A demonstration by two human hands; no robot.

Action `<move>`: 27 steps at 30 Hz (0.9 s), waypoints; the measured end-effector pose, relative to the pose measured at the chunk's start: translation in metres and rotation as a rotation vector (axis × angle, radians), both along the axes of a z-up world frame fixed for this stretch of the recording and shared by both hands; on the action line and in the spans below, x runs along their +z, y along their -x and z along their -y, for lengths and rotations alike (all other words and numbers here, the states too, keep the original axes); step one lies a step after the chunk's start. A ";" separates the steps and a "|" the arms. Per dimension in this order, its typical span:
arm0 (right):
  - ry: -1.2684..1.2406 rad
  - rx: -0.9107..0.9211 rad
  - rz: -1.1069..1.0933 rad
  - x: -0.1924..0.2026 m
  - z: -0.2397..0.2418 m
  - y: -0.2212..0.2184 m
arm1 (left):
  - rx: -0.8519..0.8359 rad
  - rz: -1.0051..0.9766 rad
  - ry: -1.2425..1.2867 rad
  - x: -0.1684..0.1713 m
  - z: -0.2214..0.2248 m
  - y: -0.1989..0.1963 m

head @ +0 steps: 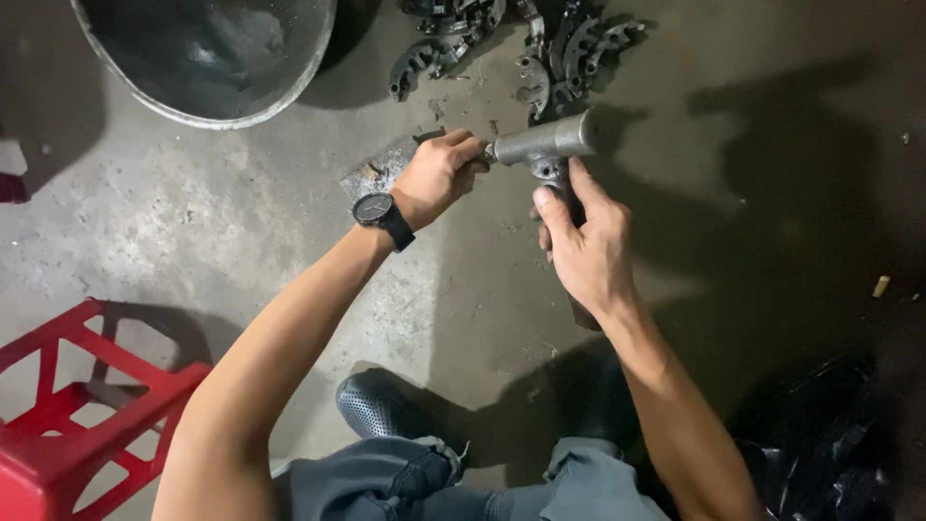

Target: Repairing or assembling motorcycle brake pads using a hammer and punch.

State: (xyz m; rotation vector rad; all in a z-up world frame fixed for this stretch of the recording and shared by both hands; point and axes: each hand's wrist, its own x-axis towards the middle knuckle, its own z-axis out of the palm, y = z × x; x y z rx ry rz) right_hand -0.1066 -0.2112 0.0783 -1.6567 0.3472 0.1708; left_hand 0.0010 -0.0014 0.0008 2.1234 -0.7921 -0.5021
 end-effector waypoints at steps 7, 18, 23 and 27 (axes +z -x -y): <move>0.301 0.155 0.163 -0.016 0.005 -0.001 | -0.006 -0.021 -0.018 -0.009 0.001 -0.003; 0.380 0.131 0.233 -0.007 0.000 -0.008 | -0.038 0.050 -0.003 -0.013 -0.002 -0.004; 0.401 0.115 0.234 -0.026 -0.006 -0.010 | -0.016 0.081 0.025 -0.020 -0.007 -0.001; 0.329 0.088 0.189 -0.017 -0.003 -0.008 | 0.076 0.066 0.049 -0.014 -0.009 -0.001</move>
